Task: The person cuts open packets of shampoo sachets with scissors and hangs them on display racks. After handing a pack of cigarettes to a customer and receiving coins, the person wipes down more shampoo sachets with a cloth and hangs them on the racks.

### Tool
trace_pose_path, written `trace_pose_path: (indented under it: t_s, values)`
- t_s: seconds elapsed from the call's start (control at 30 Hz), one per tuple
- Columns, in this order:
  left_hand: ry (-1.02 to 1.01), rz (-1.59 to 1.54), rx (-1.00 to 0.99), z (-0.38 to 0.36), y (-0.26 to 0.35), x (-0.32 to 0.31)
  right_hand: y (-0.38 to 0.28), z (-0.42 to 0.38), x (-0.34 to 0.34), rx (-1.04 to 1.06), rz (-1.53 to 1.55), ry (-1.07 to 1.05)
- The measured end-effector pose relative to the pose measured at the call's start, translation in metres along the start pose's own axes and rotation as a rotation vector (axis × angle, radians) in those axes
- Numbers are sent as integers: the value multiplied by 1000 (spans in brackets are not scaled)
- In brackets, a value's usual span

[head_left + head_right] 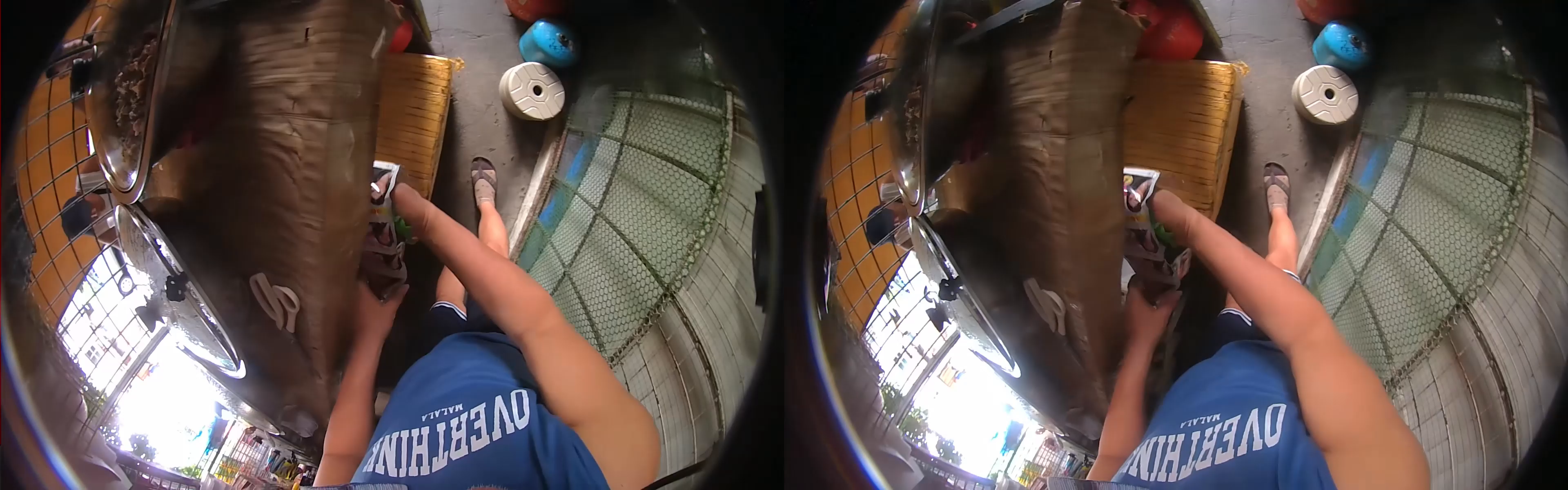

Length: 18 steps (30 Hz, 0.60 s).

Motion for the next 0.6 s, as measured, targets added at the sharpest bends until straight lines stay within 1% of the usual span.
trace_pose_path:
  t_s: [0.03, 0.1, 0.13, 0.17, 0.2, 0.23, 0.27, 0.3, 0.33, 0.37, 0.4, 0.43, 0.47, 0.5, 0.53, 0.57, 0.6]
  values:
    - [8, 12, 1, 1, -8, 0, 0, 7, 2, 1, 8, -13]
    - [147, 432, -78, 0, -12, 8, 2, 17, 1, -13, 208, -70]
    - [144, 440, -76, 2, -18, 5, -9, 10, -11, 43, 239, -167]
    - [178, 490, -66, 5, -24, 2, -5, 16, 5, 41, 247, -163]
    - [208, 538, -54, 6, -32, -1, 7, 26, 32, 19, 319, -203]
    - [195, 537, -44, 13, -43, -7, 18, 30, 57, -4, 391, -240]
    - [193, 445, -122, 23, -51, -14, 17, 28, 97, 136, 362, 20]
    - [192, 351, -196, 31, -61, -21, 39, 23, 158, 119, 170, 223]
    - [208, 482, -244, 36, -74, -29, 42, 17, 185, 235, 262, 351]
    - [203, 475, -236, 40, -90, -35, 63, 8, 251, 275, 109, 518]
    - [218, 550, -253, 44, -102, -41, 75, -18, 298, 214, 3, 695]
    - [233, 627, -273, 47, -108, -45, 59, -49, 297, 267, -83, 809]
    - [199, 608, -157, 51, -120, -44, 53, -63, 302, 326, -32, 791]
    - [196, 604, -157, 52, -121, -43, 46, -74, 305, 385, 19, 770]
    - [207, 551, -66, 53, -127, -38, 31, -87, 291, 395, 21, 763]
    - [210, 513, -17, 53, -123, -33, 18, -97, 277, 407, 24, 756]
    - [215, 476, 32, 53, -120, -27, 14, -102, 273, 474, 12, 653]
Point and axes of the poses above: each hand's wrist, its own z-axis towards the middle knuckle, its own x-axis out of the back of the hand, y = z × x, the point moved 8 cm from there along z, towards the middle knuckle, and after that the axes turned 5 degrees about -z, right-handed, at the moved point
